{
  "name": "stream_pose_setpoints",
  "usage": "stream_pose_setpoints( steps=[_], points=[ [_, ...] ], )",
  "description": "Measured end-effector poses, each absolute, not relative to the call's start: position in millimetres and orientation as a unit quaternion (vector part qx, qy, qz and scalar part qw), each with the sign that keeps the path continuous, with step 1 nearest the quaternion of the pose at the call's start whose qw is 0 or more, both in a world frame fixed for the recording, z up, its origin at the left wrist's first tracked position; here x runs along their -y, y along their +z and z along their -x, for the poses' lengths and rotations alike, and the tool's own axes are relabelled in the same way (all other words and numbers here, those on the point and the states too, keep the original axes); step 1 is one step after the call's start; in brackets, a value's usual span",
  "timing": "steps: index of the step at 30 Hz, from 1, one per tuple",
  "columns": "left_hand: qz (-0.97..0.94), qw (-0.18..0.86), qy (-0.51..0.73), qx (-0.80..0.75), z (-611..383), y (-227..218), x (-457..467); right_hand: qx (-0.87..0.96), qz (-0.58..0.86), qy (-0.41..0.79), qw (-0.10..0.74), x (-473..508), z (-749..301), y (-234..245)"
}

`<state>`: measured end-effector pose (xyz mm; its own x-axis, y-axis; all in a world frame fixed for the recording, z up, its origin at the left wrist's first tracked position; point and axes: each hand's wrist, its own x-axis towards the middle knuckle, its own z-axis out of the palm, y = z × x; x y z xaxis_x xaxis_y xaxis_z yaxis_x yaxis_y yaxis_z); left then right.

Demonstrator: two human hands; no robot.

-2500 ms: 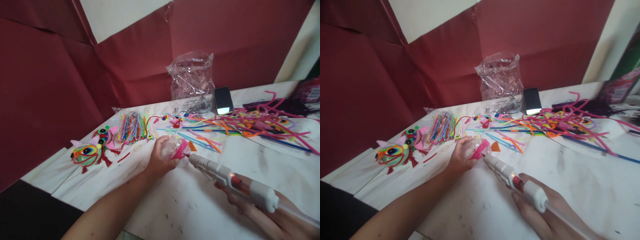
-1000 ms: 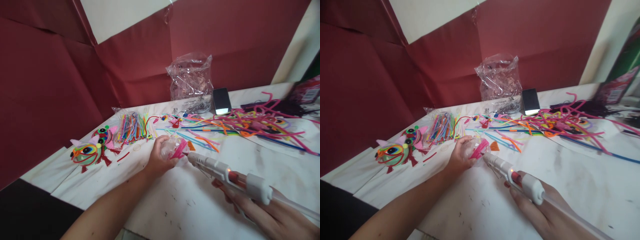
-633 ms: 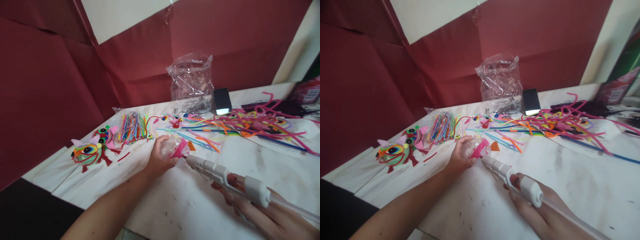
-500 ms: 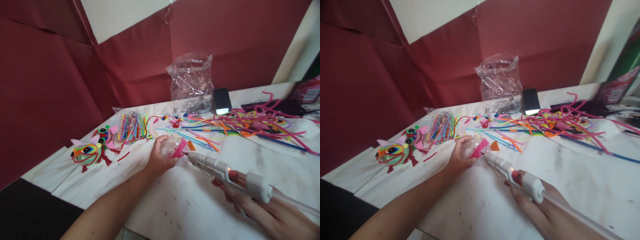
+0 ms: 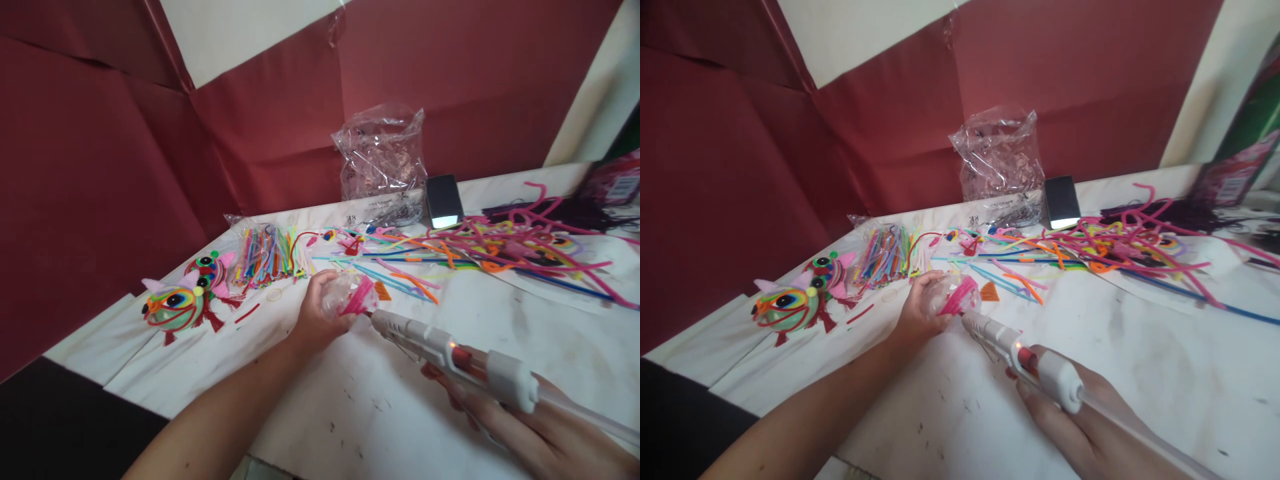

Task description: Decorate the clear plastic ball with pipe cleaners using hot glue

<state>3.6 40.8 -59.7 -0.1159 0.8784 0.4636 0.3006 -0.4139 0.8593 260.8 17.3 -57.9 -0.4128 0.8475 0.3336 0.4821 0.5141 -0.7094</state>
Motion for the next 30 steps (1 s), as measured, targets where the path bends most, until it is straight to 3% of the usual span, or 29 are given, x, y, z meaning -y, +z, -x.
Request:
stream_pose_setpoints(
  steps=[11,21,30],
  points=[
    [-0.606,0.263,0.576,-0.481,-1.8,-61.1,-40.9,0.812,0.409,0.262,0.324,-25.8,-268.2,-69.2],
    [-0.593,0.281,0.585,-0.476,-0.6,-64.0,-42.6,0.817,0.366,0.289,0.339,-21.2,-259.8,-50.5],
    [-0.618,0.245,0.576,-0.476,1.8,-66.4,-42.1,0.794,0.416,0.276,0.348,-19.7,-260.1,-56.7]
  ],
)
